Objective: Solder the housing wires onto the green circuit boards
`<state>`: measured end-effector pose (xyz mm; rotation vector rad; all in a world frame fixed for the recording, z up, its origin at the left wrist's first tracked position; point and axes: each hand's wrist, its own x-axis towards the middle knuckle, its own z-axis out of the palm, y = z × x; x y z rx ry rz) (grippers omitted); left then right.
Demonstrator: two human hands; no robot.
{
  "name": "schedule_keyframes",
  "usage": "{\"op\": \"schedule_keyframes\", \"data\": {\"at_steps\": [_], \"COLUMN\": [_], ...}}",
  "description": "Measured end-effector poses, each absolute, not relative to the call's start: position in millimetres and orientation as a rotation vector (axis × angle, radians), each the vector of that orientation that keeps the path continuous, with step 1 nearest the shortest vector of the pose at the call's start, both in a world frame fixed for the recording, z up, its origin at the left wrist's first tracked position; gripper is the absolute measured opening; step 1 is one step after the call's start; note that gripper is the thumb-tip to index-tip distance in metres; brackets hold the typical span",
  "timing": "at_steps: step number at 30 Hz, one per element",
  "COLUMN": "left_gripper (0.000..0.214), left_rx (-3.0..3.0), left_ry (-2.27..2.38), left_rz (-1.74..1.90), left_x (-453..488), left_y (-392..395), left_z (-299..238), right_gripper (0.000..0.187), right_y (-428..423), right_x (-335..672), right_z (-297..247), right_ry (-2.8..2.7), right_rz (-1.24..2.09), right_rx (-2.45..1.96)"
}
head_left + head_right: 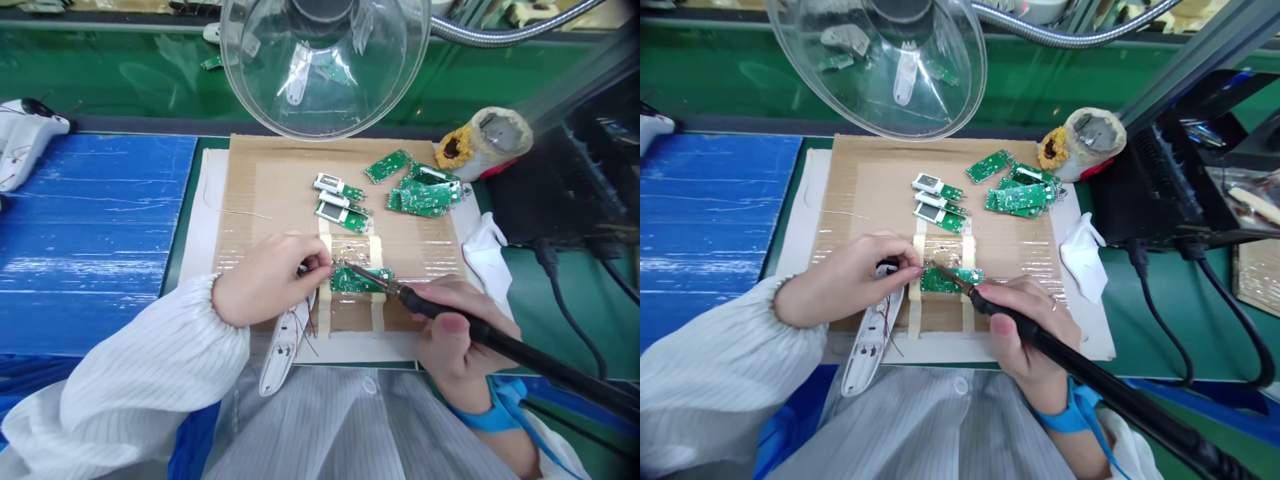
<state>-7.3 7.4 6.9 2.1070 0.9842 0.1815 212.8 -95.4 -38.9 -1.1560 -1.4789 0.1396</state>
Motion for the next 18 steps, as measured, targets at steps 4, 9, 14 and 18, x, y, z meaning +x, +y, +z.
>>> {"op": "schedule_keyframes", "data": {"at_steps": [4,9,14,18], "left_gripper": [0.014,0.012,0.012,0.011], "left_rx": [2.077,2.065,2.091,2.088], "left_ry": [0.991,1.034,1.079,1.084], "left_rz": [0.211,0.251,0.289,0.321], "left_x": [-7.0,-5.6,-2.3,0.3], "left_y": [6.2,3.5,0.9,-0.5], "left_z": [6.6,5.9,3.5,1.3], "right_gripper": [0.014,0.014,0.015,0.017], "right_y": [-92.3,-94.3,-93.9,-89.5], "right_x": [210.4,208.2,210.6,213.2], "right_z": [-40.9,-38.6,-39.3,-42.1], "right_ry": [-1.452,-1.487,-1.534,-1.595], "right_rz": [0.145,0.220,0.236,0.117], "right_rx": [-1.137,-1.161,-1.157,-1.061]}}
